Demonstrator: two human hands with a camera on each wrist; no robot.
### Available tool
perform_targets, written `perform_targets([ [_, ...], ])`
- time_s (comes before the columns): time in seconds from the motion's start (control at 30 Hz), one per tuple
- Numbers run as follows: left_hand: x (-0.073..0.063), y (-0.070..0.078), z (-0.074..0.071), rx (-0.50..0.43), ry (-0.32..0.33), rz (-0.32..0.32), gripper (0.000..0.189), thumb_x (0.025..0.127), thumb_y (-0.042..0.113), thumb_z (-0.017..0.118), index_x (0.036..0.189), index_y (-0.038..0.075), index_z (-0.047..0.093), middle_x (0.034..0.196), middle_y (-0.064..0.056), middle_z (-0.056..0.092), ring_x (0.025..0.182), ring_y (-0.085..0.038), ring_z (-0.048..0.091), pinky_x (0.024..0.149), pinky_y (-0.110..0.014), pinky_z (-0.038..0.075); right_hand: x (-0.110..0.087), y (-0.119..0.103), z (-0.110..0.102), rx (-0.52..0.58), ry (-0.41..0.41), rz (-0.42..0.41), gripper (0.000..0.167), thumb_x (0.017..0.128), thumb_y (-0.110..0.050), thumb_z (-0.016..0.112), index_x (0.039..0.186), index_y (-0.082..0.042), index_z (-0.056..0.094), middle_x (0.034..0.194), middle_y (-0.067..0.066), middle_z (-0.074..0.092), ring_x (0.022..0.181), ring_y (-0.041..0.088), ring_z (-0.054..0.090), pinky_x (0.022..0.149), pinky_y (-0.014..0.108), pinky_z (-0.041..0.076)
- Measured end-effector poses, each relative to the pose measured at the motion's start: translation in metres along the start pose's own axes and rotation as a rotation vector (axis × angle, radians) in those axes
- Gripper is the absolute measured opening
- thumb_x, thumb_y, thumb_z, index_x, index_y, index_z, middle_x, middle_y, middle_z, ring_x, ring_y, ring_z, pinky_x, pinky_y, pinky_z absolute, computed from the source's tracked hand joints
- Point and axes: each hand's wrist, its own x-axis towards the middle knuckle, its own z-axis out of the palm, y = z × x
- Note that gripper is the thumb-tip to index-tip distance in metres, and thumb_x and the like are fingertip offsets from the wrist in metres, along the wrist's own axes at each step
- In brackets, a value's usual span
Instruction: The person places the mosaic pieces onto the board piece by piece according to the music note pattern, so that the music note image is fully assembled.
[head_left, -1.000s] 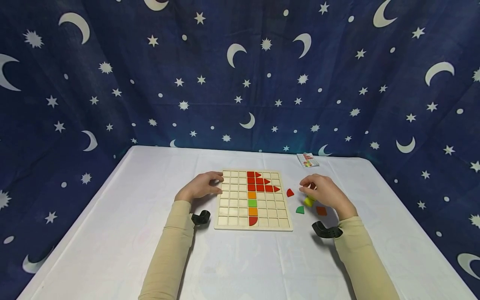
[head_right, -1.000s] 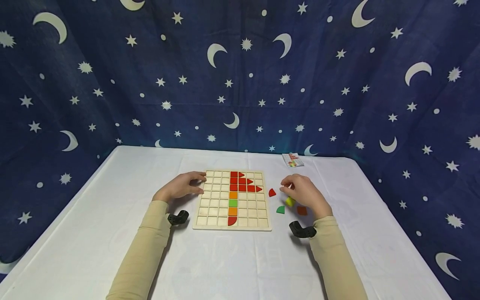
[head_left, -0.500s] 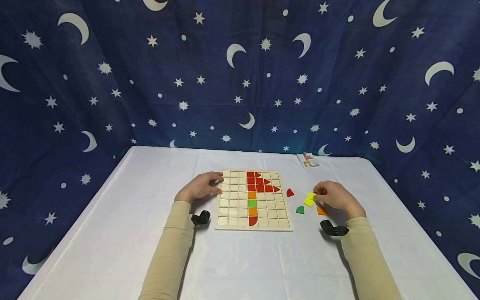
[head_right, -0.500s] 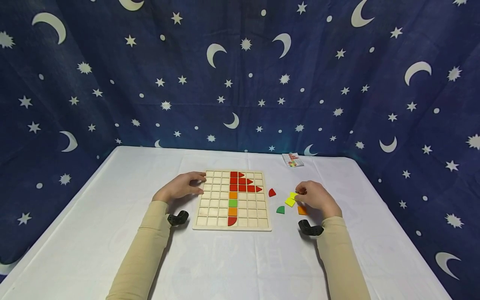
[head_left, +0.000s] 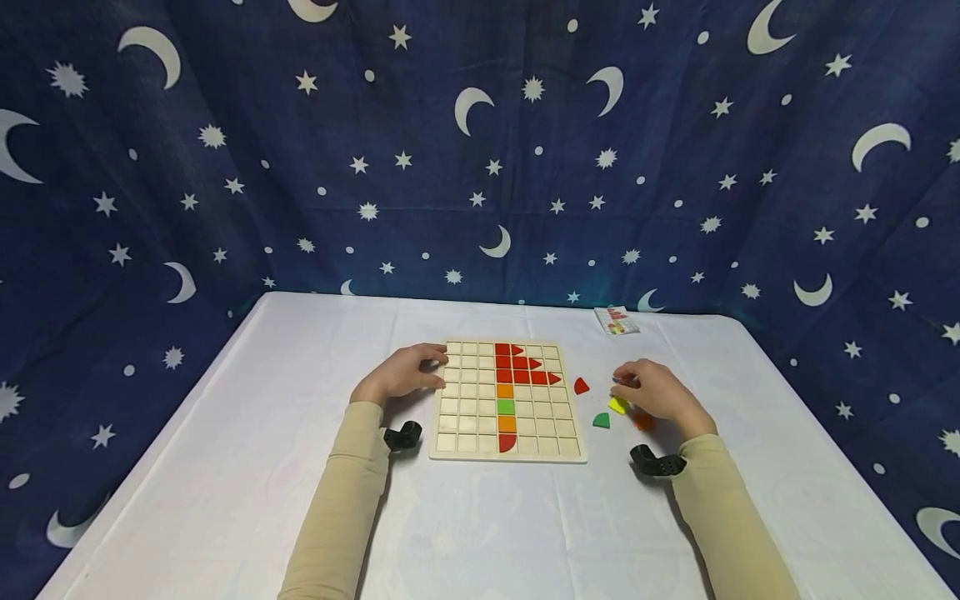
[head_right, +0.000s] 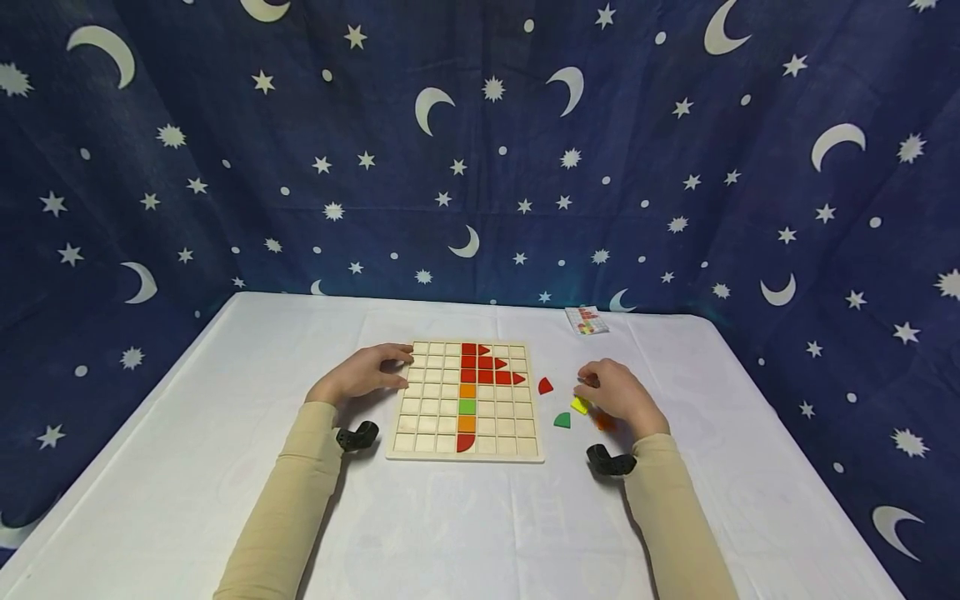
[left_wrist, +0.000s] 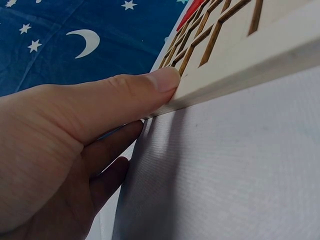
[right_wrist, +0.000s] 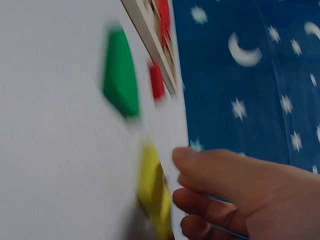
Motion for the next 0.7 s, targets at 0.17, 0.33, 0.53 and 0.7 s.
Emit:
perform_targets([
  [0.17,0.0,0.001,0.0,0.002,-0.001,-0.003,0.048,0.085,0.017,0.076,0.128,0.002,0.062,0.149,-0.013,0.045,0.141,-0.033,0.034,0.117,-0.045,0.027,0.01,-0.025,0.015,-0.015,-0.005,-0.07,0.045,0.089,-0.027,0.072,0.123,0.001,0.064,0.103,0.01,0.063,0.09,0.025,0.055,0.087,0.045,0.053],
  [0.33,0.0,0.002,0.001,0.0,-0.002,-0.019,0.048,0.085,0.017,0.076,0.129,0.003,0.062,0.149,-0.012,0.044,0.141,-0.032,0.034,0.118,-0.044,0.027,0.016,-0.038,0.022,-0.061,0.025,-0.124,0.037,0.088,-0.024,0.074,0.115,0.001,0.068,0.092,0.005,0.062,0.081,0.02,0.054,0.079,0.04,0.053],
  [0.53,0.0,0.003,0.001,-0.002,0.0,-0.026,0.048,0.085,0.016,0.077,0.129,0.003,0.062,0.149,-0.011,0.045,0.142,-0.031,0.033,0.118,-0.044,0.027,0.021,-0.043,0.021,-0.119,0.046,-0.101,0.037,0.088,-0.027,0.074,0.112,0.001,0.068,0.092,0.006,0.064,0.081,0.02,0.057,0.078,0.041,0.054],
  [0.7,0.0,0.002,0.001,-0.004,-0.004,-0.037,0.049,0.085,0.017,0.077,0.13,0.003,0.062,0.15,-0.011,0.044,0.142,-0.031,0.032,0.118,-0.044,0.026,0.02,-0.061,0.019,-0.12,0.054,-0.141,0.039,0.088,-0.028,0.073,0.114,0.0,0.067,0.098,0.008,0.067,0.084,0.021,0.06,0.078,0.043,0.056],
])
